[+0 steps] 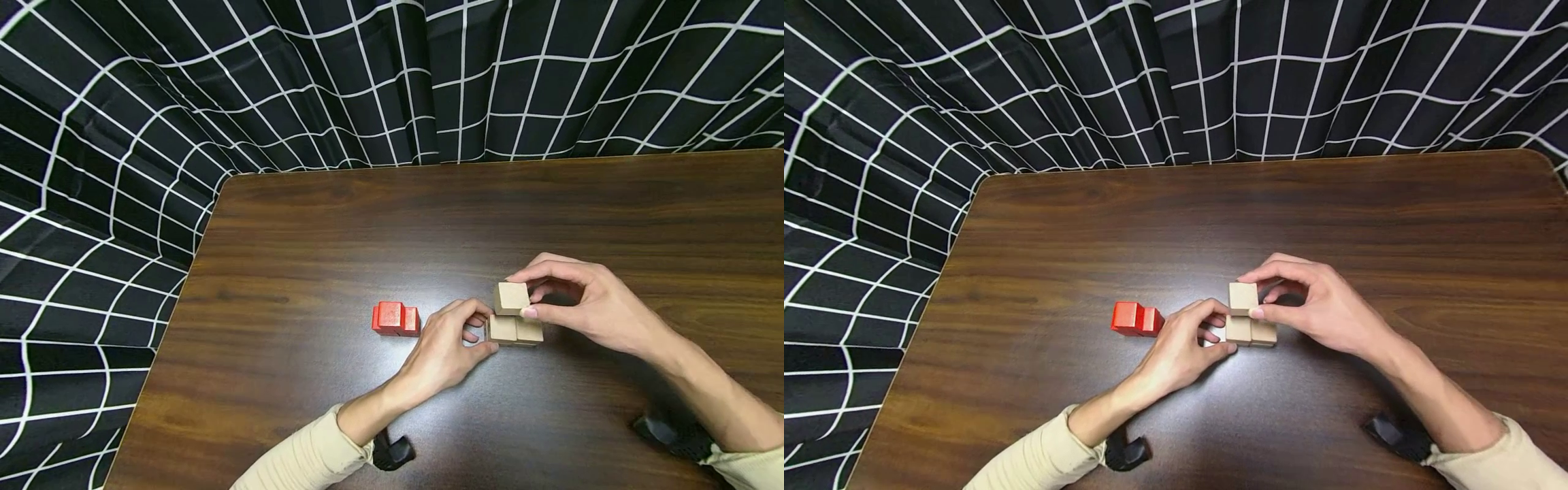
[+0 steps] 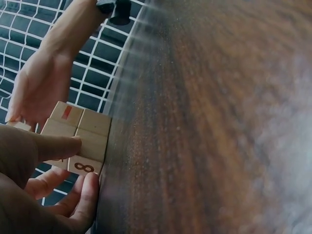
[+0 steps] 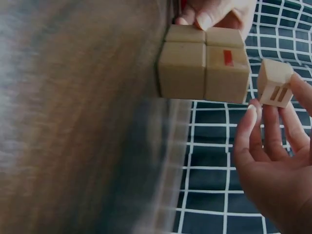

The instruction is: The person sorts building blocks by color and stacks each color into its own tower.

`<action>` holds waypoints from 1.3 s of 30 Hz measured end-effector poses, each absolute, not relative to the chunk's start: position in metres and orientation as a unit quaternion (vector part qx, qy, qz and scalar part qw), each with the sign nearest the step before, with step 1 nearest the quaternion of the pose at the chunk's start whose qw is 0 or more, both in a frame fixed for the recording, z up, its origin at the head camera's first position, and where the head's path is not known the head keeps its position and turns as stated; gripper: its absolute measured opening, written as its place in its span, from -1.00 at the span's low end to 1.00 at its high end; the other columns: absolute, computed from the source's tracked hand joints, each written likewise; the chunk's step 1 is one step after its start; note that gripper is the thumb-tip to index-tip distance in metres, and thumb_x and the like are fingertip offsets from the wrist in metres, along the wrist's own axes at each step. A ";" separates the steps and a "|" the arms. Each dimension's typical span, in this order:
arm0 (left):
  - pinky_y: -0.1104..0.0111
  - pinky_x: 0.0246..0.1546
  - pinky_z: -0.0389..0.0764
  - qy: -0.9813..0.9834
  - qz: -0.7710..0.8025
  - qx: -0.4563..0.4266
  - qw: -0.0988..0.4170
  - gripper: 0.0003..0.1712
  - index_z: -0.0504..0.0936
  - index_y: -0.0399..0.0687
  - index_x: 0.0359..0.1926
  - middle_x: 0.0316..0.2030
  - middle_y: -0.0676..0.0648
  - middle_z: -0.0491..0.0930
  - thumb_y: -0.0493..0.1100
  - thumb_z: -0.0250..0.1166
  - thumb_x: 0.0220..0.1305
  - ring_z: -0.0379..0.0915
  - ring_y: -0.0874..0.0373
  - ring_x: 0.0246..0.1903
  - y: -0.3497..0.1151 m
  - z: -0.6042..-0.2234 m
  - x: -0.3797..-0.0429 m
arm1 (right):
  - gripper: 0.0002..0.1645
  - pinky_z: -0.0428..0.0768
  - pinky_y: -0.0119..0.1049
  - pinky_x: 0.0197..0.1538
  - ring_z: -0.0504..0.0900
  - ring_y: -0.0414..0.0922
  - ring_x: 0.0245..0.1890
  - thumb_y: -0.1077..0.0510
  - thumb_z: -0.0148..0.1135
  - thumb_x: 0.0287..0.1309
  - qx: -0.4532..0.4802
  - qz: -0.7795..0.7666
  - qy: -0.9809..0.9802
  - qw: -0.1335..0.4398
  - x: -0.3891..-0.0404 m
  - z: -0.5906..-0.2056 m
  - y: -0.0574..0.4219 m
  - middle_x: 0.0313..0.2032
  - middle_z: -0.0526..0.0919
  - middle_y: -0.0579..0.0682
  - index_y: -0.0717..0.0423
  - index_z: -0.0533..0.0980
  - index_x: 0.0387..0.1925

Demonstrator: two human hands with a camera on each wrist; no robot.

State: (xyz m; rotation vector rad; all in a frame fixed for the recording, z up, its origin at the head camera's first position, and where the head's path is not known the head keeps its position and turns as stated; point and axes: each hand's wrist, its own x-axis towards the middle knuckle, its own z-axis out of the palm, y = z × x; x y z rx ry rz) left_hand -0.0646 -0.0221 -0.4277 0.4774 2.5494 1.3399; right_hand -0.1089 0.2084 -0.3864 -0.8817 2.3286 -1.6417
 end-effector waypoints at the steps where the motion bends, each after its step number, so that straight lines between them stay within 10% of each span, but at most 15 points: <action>1: 0.67 -0.26 0.54 0.869 0.455 0.161 0.111 -0.59 0.61 0.03 -0.03 -0.19 0.08 0.63 -0.20 0.53 0.08 0.55 0.43 -0.34 -0.022 -0.428 -0.064 | -0.47 0.62 -0.47 -0.13 0.57 -0.14 -0.17 0.49 0.42 -0.01 -0.295 -0.549 0.778 0.083 -0.107 -0.388 0.209 -0.10 0.62 -0.01 0.09 0.61 0.03; 39: 0.66 -0.24 0.54 0.871 0.447 0.169 0.111 -0.56 0.61 0.01 0.01 -0.17 0.08 0.62 -0.21 0.52 0.09 0.55 0.40 -0.32 -0.021 -0.426 -0.065 | -0.46 0.54 -0.38 -0.09 0.58 -0.18 -0.13 0.41 0.48 -0.03 -0.301 -0.531 0.787 0.096 -0.087 -0.404 0.218 -0.12 0.64 -0.14 -0.06 0.60 0.00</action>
